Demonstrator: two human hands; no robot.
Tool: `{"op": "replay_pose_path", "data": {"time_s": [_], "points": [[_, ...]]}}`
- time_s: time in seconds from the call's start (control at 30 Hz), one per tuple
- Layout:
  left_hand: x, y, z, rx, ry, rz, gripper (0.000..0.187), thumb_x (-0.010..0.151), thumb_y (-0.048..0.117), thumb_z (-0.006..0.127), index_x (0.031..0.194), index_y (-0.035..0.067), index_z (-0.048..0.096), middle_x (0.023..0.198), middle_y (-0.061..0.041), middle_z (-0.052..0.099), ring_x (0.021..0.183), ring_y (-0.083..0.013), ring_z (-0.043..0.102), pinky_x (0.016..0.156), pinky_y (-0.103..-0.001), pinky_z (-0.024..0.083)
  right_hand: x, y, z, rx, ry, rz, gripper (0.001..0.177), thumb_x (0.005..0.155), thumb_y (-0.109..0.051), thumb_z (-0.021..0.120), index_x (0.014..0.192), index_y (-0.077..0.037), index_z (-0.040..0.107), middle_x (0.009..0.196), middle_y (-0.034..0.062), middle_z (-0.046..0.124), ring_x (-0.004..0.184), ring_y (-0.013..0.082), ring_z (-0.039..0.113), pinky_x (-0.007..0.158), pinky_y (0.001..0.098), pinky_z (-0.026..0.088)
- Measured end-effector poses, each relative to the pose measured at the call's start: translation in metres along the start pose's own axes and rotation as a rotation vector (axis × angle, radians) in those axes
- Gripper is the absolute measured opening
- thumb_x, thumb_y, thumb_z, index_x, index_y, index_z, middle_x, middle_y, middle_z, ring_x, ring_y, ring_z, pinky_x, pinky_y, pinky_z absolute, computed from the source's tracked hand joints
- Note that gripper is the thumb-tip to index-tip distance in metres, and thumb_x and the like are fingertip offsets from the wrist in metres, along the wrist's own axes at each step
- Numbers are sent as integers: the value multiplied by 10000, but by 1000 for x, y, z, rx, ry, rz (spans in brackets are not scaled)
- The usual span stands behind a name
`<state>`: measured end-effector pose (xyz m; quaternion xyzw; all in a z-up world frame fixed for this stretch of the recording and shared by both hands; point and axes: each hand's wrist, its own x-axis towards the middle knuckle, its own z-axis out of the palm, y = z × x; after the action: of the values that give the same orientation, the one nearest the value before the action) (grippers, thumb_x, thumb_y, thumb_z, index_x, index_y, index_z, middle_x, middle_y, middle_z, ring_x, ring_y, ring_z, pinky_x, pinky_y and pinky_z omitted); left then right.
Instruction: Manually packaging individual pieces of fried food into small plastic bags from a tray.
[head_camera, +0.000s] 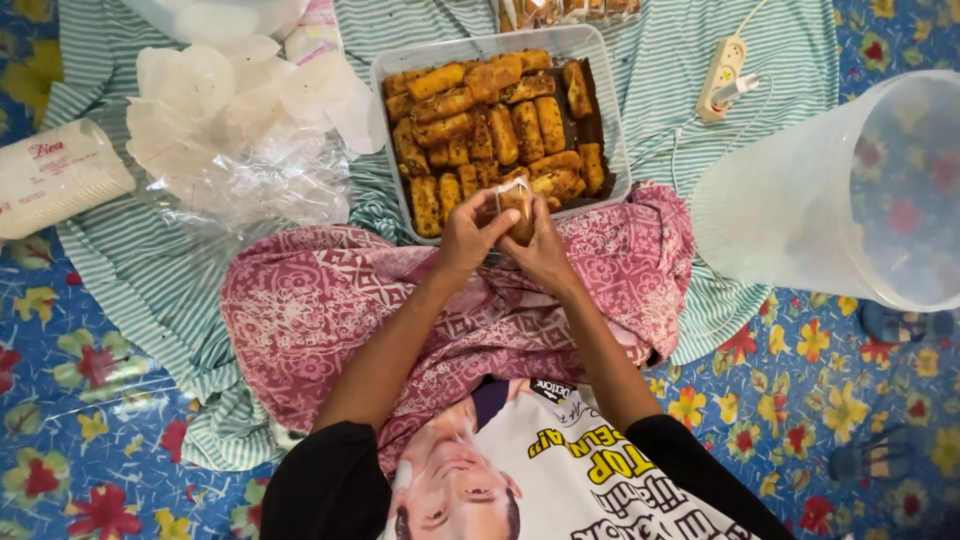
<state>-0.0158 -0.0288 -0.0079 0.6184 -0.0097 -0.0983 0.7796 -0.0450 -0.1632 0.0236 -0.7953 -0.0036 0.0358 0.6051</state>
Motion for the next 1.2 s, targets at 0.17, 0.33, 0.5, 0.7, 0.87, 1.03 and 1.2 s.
{"op": "replay_pose_path", "data": {"time_s": [0.17,0.33,0.5,0.7,0.87,1.03,1.2], "points": [[2,12,-1,-78,31,-7,333,929,285,837,1167,75,738,949,-41,733,915,-103,658,850,-339,587,-4,-12,-1,298,-48,87,591,1011,-236,677,1518,-66,426,1352,208,584,1249,320,577,1017,480,526],[18,-34,-14,95,58,58,407,913,351,852,1186,67,748,1042,-124,731,996,-250,729,895,-439,580,1,10,-2,480,8,141,477,1057,-196,608,1502,-84,477,1304,133,606,1150,232,638,910,428,612],[13,-20,-10,301,104,202,625,901,379,865,1382,50,639,1097,-167,630,1043,-362,677,951,-491,537,2,23,0,616,64,246,440,1031,-211,642,1436,-86,520,1183,93,624,1004,188,686,800,386,666],[17,-12,-12,451,146,427,484,943,319,836,1315,72,651,1055,-80,602,1002,-289,672,927,-448,545,2,35,2,559,154,174,414,1029,-180,657,1414,-70,552,1135,91,644,991,179,684,790,371,656],[14,-20,-9,415,150,391,395,941,286,829,1243,64,705,1010,-94,674,979,-304,707,892,-436,562,2,37,4,493,138,134,412,1034,-188,650,1414,-62,553,1153,121,660,998,198,686,807,381,646],[16,-22,-11,357,169,257,345,953,332,821,1153,73,712,949,-92,670,905,-268,711,851,-416,567,-2,29,6,527,118,156,437,1024,-173,665,1422,-45,540,1163,115,644,1031,187,673,827,362,635],[18,-24,-18,397,152,160,340,968,344,804,1140,86,665,1026,-114,656,971,-303,730,863,-435,587,-4,20,8,517,98,200,424,1022,-179,659,1417,-62,555,1165,76,659,1037,163,690,820,306,633]]}}
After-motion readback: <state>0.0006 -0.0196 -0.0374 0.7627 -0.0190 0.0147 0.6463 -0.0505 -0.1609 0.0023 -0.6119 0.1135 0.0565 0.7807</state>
